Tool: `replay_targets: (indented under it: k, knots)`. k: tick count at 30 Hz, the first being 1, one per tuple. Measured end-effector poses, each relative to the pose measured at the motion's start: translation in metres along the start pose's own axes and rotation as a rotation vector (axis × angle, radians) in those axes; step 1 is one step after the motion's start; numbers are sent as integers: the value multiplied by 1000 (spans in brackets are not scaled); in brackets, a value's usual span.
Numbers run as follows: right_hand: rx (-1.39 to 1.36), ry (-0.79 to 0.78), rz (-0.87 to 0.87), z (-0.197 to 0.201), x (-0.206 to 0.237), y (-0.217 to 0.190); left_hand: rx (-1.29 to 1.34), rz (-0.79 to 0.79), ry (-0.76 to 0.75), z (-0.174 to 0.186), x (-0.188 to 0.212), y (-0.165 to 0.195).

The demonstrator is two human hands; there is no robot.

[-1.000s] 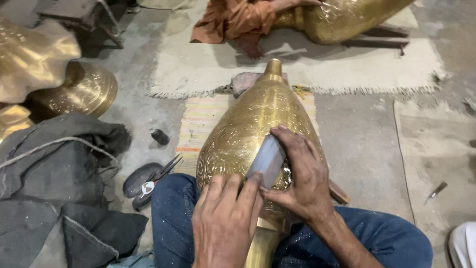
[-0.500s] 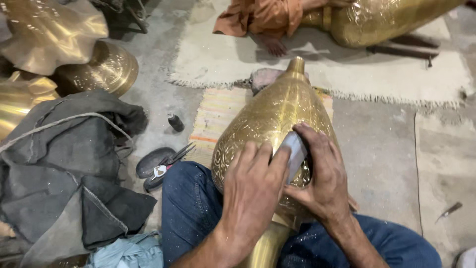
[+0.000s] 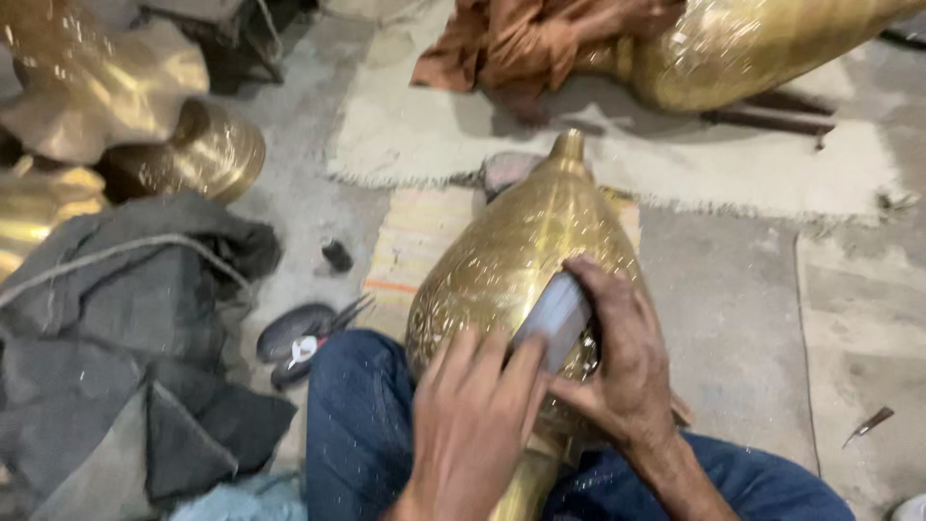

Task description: The person sits on the floor with a large brass vessel on their lap and first rubs its surface with a polishing stone. They then hold a chisel against the engraved pattern and strike it with a wooden mallet, chasing the decorative design across the vessel's surface.

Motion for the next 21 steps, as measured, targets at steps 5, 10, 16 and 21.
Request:
replay_targets:
  k: [5, 10, 16, 21]
  knots:
    - [-38, -35, -18, 0, 0, 0, -37, -5, -11, -1, -6, 2]
    - [-23, -10, 13, 1, 1, 0, -51, -18, 10, -2, 1, 2]
    - [-6, 8, 19, 0, 0, -1, -47, -35, 34, -10, 3, -5]
    - [-14, -10, 0, -1, 0, 0, -76, -12, -18, -22, 9, -12]
Point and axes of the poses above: each hand's wrist, its own x-axis away from the middle knuckle, its own z-axis out of the back of the hand, y = z × x, the point moved 10 cm from there along -x, towards the middle knuckle, and after that the axes turned 8 degrees about x, right-handed, at the moved point
